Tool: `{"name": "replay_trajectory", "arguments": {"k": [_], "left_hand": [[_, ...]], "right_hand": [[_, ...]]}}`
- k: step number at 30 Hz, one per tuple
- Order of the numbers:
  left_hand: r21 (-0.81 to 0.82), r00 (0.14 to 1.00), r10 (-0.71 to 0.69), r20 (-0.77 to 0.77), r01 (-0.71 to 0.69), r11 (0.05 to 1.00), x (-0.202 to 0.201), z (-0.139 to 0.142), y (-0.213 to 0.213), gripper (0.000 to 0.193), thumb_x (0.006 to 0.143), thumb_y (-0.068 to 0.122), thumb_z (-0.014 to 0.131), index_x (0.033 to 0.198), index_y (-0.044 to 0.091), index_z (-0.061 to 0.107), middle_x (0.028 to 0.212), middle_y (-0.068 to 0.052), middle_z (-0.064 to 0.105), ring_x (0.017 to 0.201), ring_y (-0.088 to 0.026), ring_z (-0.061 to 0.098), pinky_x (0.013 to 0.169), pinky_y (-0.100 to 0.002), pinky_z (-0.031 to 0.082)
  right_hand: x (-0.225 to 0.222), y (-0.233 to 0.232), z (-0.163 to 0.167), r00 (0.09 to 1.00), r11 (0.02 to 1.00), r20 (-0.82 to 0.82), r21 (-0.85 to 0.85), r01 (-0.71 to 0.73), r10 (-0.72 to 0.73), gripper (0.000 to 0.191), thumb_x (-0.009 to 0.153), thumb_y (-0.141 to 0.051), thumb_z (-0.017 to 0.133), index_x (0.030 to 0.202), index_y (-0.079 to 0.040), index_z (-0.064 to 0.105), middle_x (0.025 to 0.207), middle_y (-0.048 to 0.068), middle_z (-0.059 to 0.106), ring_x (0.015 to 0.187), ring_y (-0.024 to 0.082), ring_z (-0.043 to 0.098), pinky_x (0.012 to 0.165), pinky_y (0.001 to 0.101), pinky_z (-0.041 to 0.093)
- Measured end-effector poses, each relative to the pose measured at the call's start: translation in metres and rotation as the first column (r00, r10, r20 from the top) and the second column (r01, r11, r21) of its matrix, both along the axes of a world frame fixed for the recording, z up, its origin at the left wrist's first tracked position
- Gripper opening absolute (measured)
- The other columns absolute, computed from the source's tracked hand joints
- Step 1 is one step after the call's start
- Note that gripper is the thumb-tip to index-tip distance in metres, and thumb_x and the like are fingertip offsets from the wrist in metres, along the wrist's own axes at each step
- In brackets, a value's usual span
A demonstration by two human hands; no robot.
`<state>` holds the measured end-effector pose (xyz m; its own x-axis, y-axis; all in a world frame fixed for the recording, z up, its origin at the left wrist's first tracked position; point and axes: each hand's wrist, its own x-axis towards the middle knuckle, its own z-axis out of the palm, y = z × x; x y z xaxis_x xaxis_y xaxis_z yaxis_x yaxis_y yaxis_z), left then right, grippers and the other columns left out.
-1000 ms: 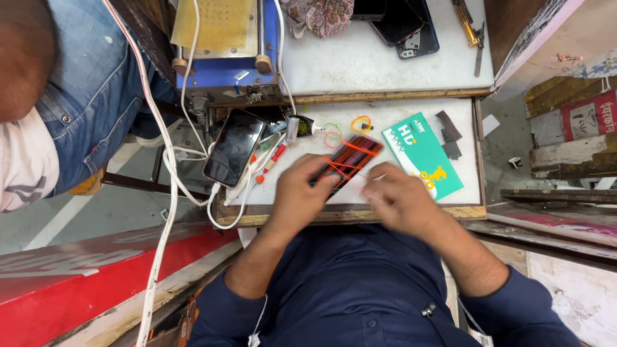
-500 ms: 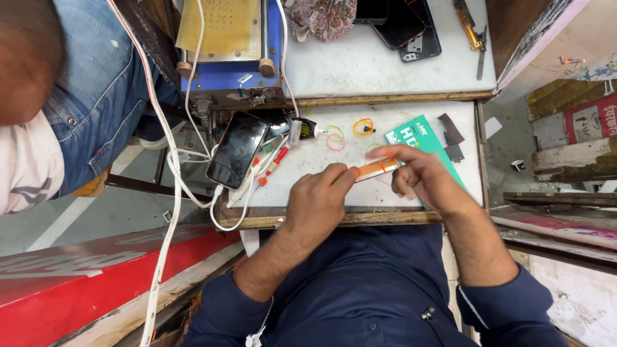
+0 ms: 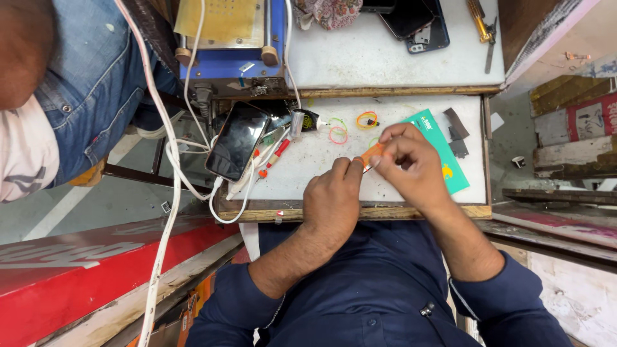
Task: The person applies adhesive to a smartphone screen, places a new screen protector over it, and secures the assembly with multiple rubber bands. The person then presses along the edges to ensure adhesion and leaves the phone on the workbench.
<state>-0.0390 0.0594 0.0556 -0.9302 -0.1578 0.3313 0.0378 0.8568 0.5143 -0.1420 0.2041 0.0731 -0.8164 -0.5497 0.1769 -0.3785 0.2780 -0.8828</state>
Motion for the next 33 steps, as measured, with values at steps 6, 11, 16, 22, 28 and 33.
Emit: {"name": "replay_trajectory", "arguments": {"k": [6, 11, 16, 22, 28, 33], "left_hand": [[0.408, 0.999, -0.023, -0.044, 0.039, 0.912, -0.009, -0.008, -0.016, 0.037, 0.085, 0.002, 0.07, 0.121, 0.004, 0.063, 0.111, -0.015, 0.069, 0.091, -0.035, 0.071, 0.075, -0.043, 0.057], [0.786, 0.988, -0.068, 0.141, -0.07, 0.614, -0.007, -0.02, -0.038, 0.027, 0.097, 0.01, 0.069, 0.123, 0.004, 0.063, 0.102, -0.011, 0.078, 0.09, -0.016, 0.075, 0.081, -0.032, 0.059], [0.974, 0.966, -0.258, -0.02, 0.077, 0.212, -0.006, -0.035, -0.042, 0.031, 0.102, 0.006, 0.066, 0.13, -0.002, 0.055, 0.111, -0.009, 0.069, 0.095, -0.013, 0.061, 0.083, -0.031, 0.052], [0.99, 0.961, -0.237, -0.14, 0.137, -0.032, -0.002, -0.038, -0.041, 0.048, 0.098, 0.002, 0.064, 0.139, 0.002, 0.039, 0.125, -0.011, 0.065, 0.114, -0.012, 0.064, 0.1, -0.031, 0.054], [0.996, 0.958, -0.274, -0.087, 0.084, -0.025, -0.003, -0.032, -0.042, 0.054, 0.098, 0.002, 0.063, 0.145, 0.002, 0.037, 0.124, -0.013, 0.065, 0.111, -0.014, 0.064, 0.095, -0.032, 0.056], [0.998, 0.948, -0.312, -0.058, 0.066, 0.016, -0.003, -0.028, -0.039, 0.054, 0.099, 0.003, 0.063, 0.147, 0.001, 0.037, 0.125, -0.011, 0.065, 0.113, -0.012, 0.064, 0.095, -0.031, 0.057]], "right_hand": [[0.024, -0.005, -0.007, 0.822, 0.995, -0.569, 0.098, 0.029, 0.032, 0.018, 0.08, -0.011, 0.082, 0.095, -0.003, 0.075, 0.124, 0.02, 0.059, 0.097, 0.026, 0.066, 0.085, 0.0317, 0.055], [0.016, 0.004, -0.026, 0.862, 0.973, -0.455, -0.057, 0.224, -0.225, 0.01, 0.094, 0.0, 0.074, 0.104, -0.002, 0.072, 0.122, 0.016, 0.063, 0.101, 0.024, 0.07, 0.089, 0.0329, 0.057], [0.021, 0.001, -0.052, 0.978, 0.94, -0.025, -0.28, 0.192, -0.208, 0.012, 0.101, 0.003, 0.064, 0.112, 0.003, 0.071, 0.116, 0.014, 0.072, 0.096, 0.016, 0.069, 0.083, 0.0263, 0.056], [0.03, 0.001, -0.064, 0.991, 0.938, -0.068, -0.337, 0.087, -0.116, 0.013, 0.095, 0.006, 0.071, 0.107, 0.003, 0.07, 0.112, 0.015, 0.072, 0.097, 0.017, 0.069, 0.085, 0.0258, 0.056], [0.029, 0.005, -0.058, 0.955, 0.978, -0.261, -0.183, 0.097, -0.144, 0.009, 0.096, 0.005, 0.074, 0.104, 0.002, 0.07, 0.105, 0.014, 0.075, 0.096, 0.019, 0.074, 0.085, 0.0278, 0.058], [0.027, 0.003, -0.055, 0.894, 0.97, -0.384, -0.165, 0.181, -0.232, 0.006, 0.1, 0.001, 0.073, 0.105, 0.001, 0.069, 0.101, 0.013, 0.076, 0.093, 0.018, 0.075, 0.083, 0.0275, 0.059]]}}
